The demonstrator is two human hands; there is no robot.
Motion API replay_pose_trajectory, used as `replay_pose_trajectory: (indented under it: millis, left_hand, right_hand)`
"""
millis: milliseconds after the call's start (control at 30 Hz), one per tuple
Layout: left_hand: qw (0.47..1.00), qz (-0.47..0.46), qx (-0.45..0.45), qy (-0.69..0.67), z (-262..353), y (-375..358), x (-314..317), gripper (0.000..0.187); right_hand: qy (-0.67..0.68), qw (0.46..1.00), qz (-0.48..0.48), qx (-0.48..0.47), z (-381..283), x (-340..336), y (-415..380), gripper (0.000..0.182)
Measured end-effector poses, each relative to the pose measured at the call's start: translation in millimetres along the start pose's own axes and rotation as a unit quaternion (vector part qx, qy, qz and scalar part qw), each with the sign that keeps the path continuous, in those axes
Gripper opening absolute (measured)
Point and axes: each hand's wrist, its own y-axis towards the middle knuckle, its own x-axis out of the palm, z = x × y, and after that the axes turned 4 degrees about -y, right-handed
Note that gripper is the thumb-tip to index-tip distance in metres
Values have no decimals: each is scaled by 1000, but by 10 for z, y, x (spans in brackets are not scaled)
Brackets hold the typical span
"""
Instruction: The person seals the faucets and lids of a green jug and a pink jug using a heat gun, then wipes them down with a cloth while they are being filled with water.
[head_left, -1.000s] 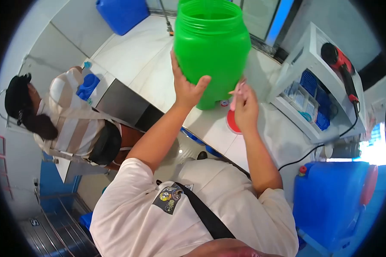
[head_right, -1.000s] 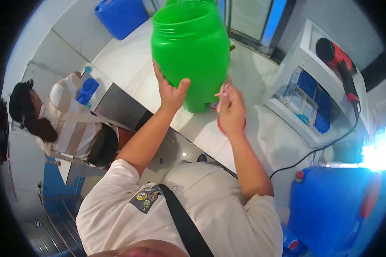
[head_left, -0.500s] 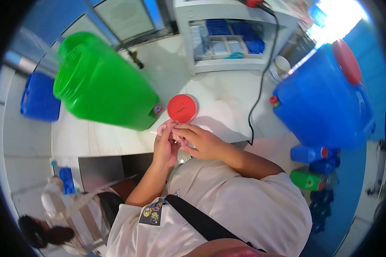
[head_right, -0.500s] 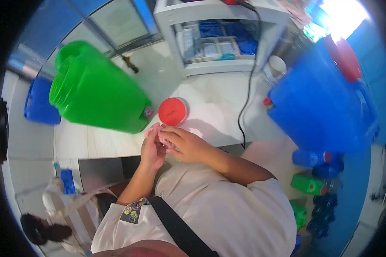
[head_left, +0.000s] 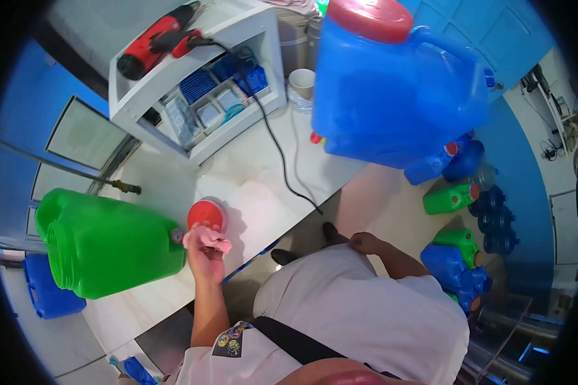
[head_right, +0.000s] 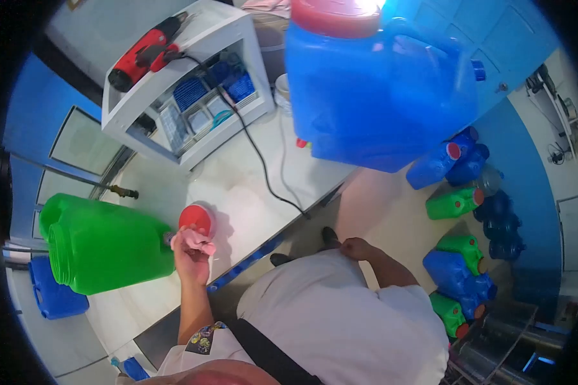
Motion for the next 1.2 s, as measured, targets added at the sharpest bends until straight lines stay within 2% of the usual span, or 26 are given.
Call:
replay_pose_trajectory:
  millis: [33,67,133,200,233,267,367,467,667,767,867,900,967,1033,1067,1100,1133,1167,1200]
  left_hand:
    - [1000,21,4,-5,-31,25,2,36]
    - [1000,19,3,-6,-65,10,53,36]
    - [999,41,22,-17,-130,-67,180,34]
    - [999,35,37,-5,-260,-132,291,33]
    - [999,28,34,-19,-316,-168,368,32]
    - [999,22,31,-35,-382,-205,439,32]
    - [999,14,32,-27,-649,-350,672,33]
    - [998,44,39,-37,-882,-497,902,37]
    - [995,54,66,-56,-1188,-691,1049,38]
    - [992,81,80,-53,-1268,-783,1173,32]
    - [991,87,88,-55,-1321,-827,1174,33]
    - [990,92,94,-58,-1335,-822,1160,33]
    - [989,91,102,-50,-1349,-817,1120,36]
    - [986,112,109,-52,-1336,-802,1130,35]
    - [983,132,113,-54,-1330,-814,1127,34]
    - [983,139,117,-40,-1322,-808,1095,35]
    - [990,118,74,-19,-1281,-802,959,37]
    - [977,173,126,5,-1285,-853,1171,37]
    - [974,187,130,-11,-1309,-811,1138,33]
  right_hand:
    - [-166,984,-46,-34,581,174,164,33]
    - [-328,938,-91,-68,1167,293,331,37]
    - [-203,957,-96,183,1849,181,177,45]
    - [-189,939,-144,247,2101,-485,195,50]
    - [-163,946,-106,260,2298,-771,292,50]
    - [-173,938,-37,298,2110,-1209,226,47]
    - [-156,945,122,259,2113,-2114,309,37]
    - [-125,954,157,221,2038,-2525,364,40]
    - [-153,963,64,214,2078,-2776,492,45]
    - [-154,963,88,202,2300,-2865,634,42]
    - [-190,959,58,204,2113,-2958,601,37]
    - [-195,959,56,197,2271,-2862,753,37]
    - [-386,914,-89,94,2790,-2446,1186,36]
    - [-260,937,-224,62,2755,-2033,1288,38]
    - [-310,914,-195,-178,3049,-1623,1529,42]
    - [-366,874,-295,-124,2413,-1600,1410,46]
    - [-368,872,-290,-145,1811,-1607,1231,43]
    - [-371,869,-284,-165,1011,-1684,950,40]
    - [-236,920,-253,-185,663,-1669,860,41]
